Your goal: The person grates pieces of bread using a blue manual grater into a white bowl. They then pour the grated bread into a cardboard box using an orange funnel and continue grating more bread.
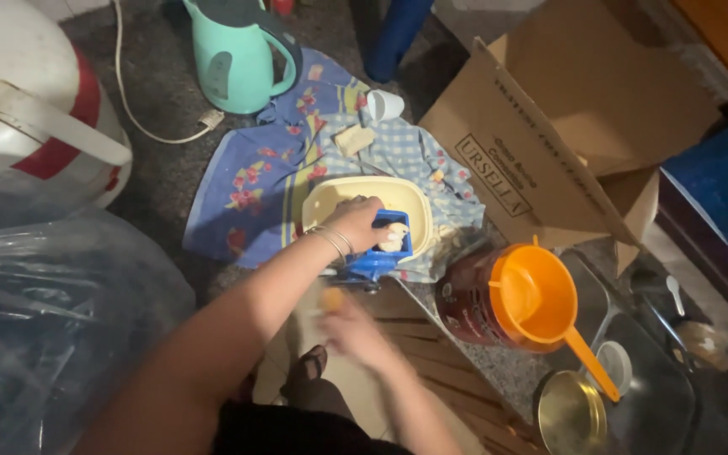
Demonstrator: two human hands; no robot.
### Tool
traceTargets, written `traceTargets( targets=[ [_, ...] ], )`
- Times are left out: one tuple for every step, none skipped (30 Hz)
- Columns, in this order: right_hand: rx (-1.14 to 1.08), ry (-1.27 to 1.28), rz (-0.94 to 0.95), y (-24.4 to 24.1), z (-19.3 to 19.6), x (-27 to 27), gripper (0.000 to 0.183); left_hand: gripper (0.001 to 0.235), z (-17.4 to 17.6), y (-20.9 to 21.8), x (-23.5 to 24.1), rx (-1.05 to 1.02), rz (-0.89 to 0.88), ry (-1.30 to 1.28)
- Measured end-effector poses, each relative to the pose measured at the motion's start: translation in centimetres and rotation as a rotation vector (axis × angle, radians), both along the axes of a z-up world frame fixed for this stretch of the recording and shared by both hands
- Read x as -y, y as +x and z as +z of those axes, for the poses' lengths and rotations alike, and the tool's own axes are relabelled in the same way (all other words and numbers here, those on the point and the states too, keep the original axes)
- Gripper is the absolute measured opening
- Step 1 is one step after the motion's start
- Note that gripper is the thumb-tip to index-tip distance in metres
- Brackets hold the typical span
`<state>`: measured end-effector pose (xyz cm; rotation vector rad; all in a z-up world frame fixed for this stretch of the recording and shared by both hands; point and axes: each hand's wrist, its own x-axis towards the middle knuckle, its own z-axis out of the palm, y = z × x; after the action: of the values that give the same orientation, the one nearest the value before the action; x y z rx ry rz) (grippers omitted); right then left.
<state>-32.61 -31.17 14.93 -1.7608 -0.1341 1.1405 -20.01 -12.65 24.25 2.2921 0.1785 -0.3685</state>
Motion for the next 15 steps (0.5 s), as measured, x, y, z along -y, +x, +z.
traceTargets(
  targets=[
    [0.081, -0.033, -0.054, 2.1, 9.9, 1.5, 0.032, 0.068, 0.1, 0.3, -0.2, 0.043, -0.029, 0.025],
    [0.154, -0.073, -0.121, 1.9, 20.0, 5.3, 0.032, 0.069, -0.1, 0.3, 0.2, 0.077, -0.071, 0.044],
    [0.147, -0.079, -0.129, 4.4, 15.8, 8.1, 0.032, 0.069, -0.5, 0.0, 0.4, 0.071, -0.079, 0.039],
    [0.331, -0.228, -0.172, 6.8, 12.1, 11.6, 0.043, 0.069, -0.5, 0.0, 0.2, 0.035, -0.048, 0.025],
    [0.517, -0.376, -0.215, 8.5, 9.0, 16.0, 0.061, 0.071, -0.6, 0.0, -0.1, 0.000, -0.017, 0.011],
    [0.516, -0.377, -0.214, 7.2, 7.0, 14.3, 0.061, 0.071, -0.6, 0.1, 0.0, -0.001, -0.016, 0.009],
    [0.400, -0.358, -0.312, 6.0, 5.0, 12.7, 0.058, 0.070, -0.7, 0.0, 0.1, -0.009, -0.002, -0.003],
    [0.285, -0.337, -0.406, 4.7, 3.0, 11.1, 0.057, 0.069, -0.7, 0.0, 0.3, -0.014, 0.014, -0.014],
    [0.287, -0.337, -0.405, 2.4, -7.0, 10.0, 0.057, 0.069, -0.1, -0.3, 0.4, -0.012, 0.015, -0.016],
    [0.309, -0.420, -0.125, 1.8, -17.0, 8.7, 0.047, 0.067, 0.6, -0.4, 0.3, -0.012, 0.001, 0.002],
    [0.328, -0.499, 0.157, 4.4, -27.8, 7.1, 0.039, 0.065, 1.3, -0.5, 0.2, -0.013, -0.012, 0.019],
    [0.325, -0.498, 0.160, 0.4, -21.2, 4.5, 0.039, 0.065, 1.0, -0.4, 0.3, -0.016, -0.010, 0.020],
    [0.176, -0.287, 0.110, -2.2, -14.3, 1.0, 0.039, 0.066, 0.7, -0.2, 0.5, -0.019, -0.011, 0.045],
    [0.032, -0.079, 0.059, -3.4, -6.8, -2.5, 0.046, 0.066, 0.4, 0.2, 0.6, -0.017, -0.010, 0.067],
    [0.033, -0.079, 0.063, -1.7, -0.2, -0.8, 0.046, 0.066, 0.1, 0.4, 0.7, -0.017, -0.006, 0.067]
  ],
)
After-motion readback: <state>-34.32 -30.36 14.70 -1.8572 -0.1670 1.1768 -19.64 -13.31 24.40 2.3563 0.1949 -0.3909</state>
